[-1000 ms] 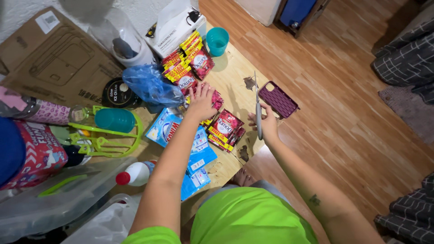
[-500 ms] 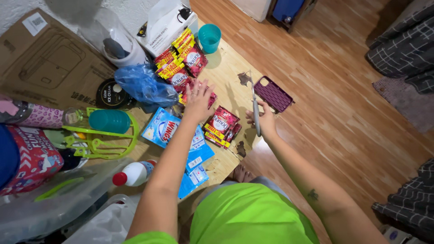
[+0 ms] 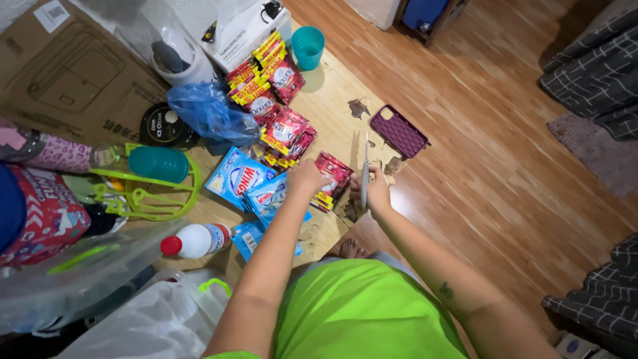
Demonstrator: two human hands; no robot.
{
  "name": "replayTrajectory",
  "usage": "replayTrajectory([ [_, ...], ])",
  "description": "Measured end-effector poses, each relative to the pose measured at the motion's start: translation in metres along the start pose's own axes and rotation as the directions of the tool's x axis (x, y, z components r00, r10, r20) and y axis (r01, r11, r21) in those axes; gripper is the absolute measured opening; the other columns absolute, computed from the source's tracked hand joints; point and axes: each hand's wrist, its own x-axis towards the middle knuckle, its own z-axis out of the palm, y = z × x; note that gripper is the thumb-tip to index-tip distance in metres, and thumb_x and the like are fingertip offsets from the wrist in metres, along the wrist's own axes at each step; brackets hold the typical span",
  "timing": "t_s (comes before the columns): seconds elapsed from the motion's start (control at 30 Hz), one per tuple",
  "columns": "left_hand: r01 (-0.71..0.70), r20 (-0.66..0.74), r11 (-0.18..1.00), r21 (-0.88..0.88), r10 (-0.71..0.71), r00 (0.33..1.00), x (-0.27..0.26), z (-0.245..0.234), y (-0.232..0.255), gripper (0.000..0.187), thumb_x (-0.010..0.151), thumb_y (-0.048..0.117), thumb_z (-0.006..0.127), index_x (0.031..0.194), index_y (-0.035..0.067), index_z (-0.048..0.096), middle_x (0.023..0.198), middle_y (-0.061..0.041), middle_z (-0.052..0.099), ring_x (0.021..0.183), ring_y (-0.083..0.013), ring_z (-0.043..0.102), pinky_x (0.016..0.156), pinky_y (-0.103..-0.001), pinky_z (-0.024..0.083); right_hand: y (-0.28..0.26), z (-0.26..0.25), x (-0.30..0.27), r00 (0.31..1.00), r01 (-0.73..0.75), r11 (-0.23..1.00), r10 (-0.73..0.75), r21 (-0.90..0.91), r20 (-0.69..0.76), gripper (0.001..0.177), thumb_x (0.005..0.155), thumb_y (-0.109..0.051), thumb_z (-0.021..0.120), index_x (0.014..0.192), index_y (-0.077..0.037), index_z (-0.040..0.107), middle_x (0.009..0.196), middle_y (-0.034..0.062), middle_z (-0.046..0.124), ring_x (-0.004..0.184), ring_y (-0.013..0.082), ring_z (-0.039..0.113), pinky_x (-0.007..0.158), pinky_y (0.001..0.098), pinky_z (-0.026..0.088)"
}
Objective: The person uses scissors to cut open multiple snack packets on a wooden table. They handle red and blue snack packets one at a time, cutting the tops and placing them back on the table.
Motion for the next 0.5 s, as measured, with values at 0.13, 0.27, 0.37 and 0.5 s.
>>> replayTrajectory([
  [0.13, 0.014, -0.048, 0.998, -0.054, -0.017, 0.999, -0.003, 0.022, 0.008, 0.089, 0.068, 0.056, 0.088, 0.131, 0.004, 0.053, 0.141, -0.023, 0.051, 0.133, -0.0388, 0.048, 0.109, -0.048, 0.041, 0.0, 0.006, -0.002, 0.998, -0.039, 0.998, 0.036, -0.057, -0.057, 0.054, 0.086, -0.029, 0.077, 0.124, -0.014, 0.043, 0.075, 0.009, 0.066, 0.052, 0.0194, 0.063, 0.043, 0.0342, 0.051],
  [0.27, 0.097, -0.024, 0.977, -0.192, -0.104, 0.994, -0.004, 0.034, 0.011, 0.103, 0.065, 0.049, 0.092, 0.142, 0.001, 0.043, 0.143, -0.028, 0.047, 0.135, -0.0429, 0.045, 0.113, -0.046, 0.039, 0.005, 0.007, 0.004, 0.998, -0.015, 0.999, 0.012, -0.05, -0.061, 0.052, 0.088, -0.029, 0.078, 0.126, -0.013, 0.045, 0.076, 0.0085, 0.063, 0.052, 0.0189, 0.061, 0.044, 0.0346, 0.052],
  [0.37, 0.102, -0.059, 0.959, -0.266, -0.121, 0.991, -0.004, 0.032, 0.005, 0.106, 0.058, 0.05, 0.096, 0.136, -0.001, 0.046, 0.146, -0.023, 0.046, 0.14, -0.0389, 0.041, 0.116, -0.044, 0.036, 0.011, 0.005, 0.008, 0.998, -0.001, 1.0, 0.001, -0.002, -0.056, 0.052, 0.088, -0.028, 0.077, 0.126, -0.012, 0.045, 0.076, 0.0096, 0.062, 0.052, 0.0186, 0.059, 0.044, 0.0352, 0.052],
  [0.5, 0.056, -0.065, 0.972, -0.229, -0.073, 0.995, -0.009, 0.043, 0.004, 0.094, 0.064, 0.05, 0.094, 0.13, 0.0, 0.05, 0.144, -0.025, 0.042, 0.134, -0.0436, 0.043, 0.11, -0.047, 0.039, 0.012, 0.004, 0.009, 0.999, -0.005, 1.0, 0.005, 0.016, -0.036, 0.052, 0.087, -0.027, 0.078, 0.126, -0.012, 0.046, 0.079, 0.0084, 0.063, 0.054, 0.0191, 0.061, 0.045, 0.0363, 0.054],
])
